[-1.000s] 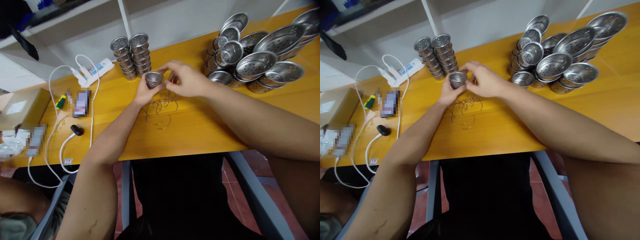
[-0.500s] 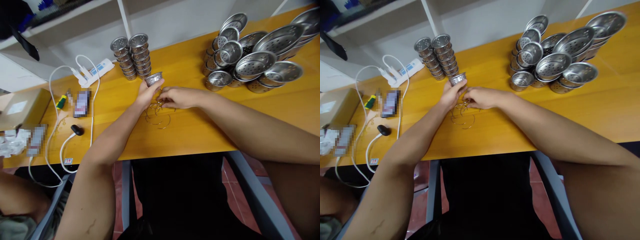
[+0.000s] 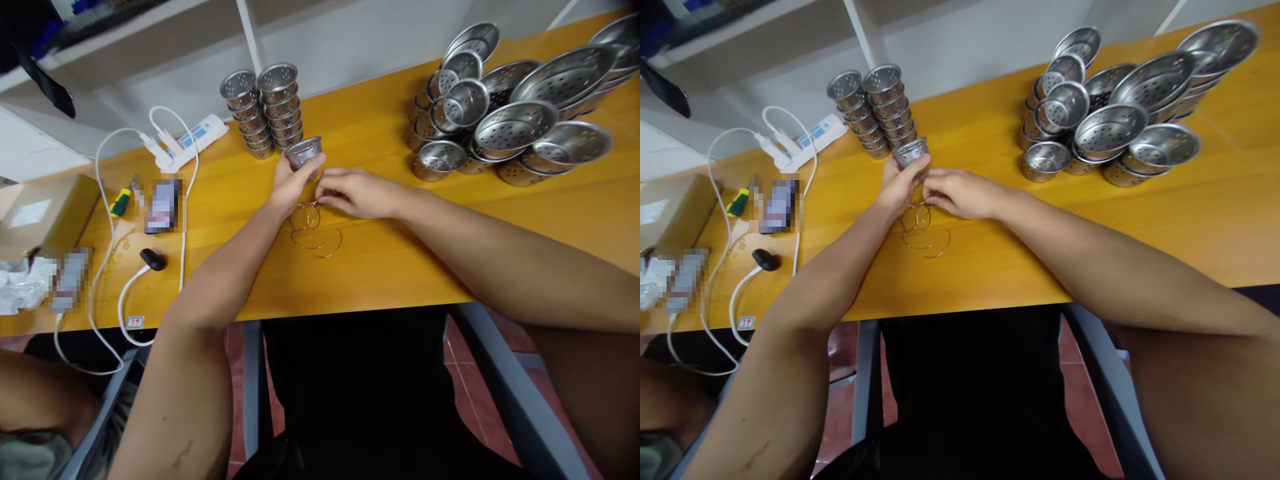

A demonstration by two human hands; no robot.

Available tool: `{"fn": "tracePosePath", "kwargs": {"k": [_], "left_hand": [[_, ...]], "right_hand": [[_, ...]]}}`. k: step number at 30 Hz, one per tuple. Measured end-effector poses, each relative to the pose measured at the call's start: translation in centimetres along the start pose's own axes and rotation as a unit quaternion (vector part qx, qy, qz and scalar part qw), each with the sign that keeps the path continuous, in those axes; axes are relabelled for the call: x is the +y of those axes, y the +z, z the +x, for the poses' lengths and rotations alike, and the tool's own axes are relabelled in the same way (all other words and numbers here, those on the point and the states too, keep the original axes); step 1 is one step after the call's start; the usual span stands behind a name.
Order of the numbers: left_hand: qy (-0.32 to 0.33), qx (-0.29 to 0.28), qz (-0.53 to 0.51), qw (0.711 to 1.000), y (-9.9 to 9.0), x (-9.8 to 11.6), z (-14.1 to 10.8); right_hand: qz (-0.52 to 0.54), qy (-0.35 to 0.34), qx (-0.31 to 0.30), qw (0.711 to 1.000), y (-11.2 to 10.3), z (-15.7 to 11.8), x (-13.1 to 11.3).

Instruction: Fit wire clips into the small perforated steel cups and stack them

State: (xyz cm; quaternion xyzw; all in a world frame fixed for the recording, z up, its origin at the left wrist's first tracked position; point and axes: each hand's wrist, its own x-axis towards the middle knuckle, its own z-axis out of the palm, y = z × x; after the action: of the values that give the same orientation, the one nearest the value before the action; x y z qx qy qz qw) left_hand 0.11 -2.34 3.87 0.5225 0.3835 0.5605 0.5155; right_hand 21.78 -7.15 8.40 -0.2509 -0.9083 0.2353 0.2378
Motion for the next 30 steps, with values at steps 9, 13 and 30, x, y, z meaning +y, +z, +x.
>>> {"fn": "tracePosePath", "kwargs": {"k": [9,13,30], "left_hand": [[-0.031,-0.017,-0.071,0.997,0.4,1.2,-0.7],[-0.030,-0.034,-0.040,0.998,-0.2,0.0,0.1],[-0.058,-0.013,-0.064,0.996,0.8,2.3,-1.7]], "right_hand": [[0.119,0.102,0.121,0.980,-0.9,-0.2,-0.3],[0.180,0.104,0.141,0.968,-0.9,-0.2,0.3],[0.313,0.076,0.207,0.924,-1.1,0.0,2.1]]}}
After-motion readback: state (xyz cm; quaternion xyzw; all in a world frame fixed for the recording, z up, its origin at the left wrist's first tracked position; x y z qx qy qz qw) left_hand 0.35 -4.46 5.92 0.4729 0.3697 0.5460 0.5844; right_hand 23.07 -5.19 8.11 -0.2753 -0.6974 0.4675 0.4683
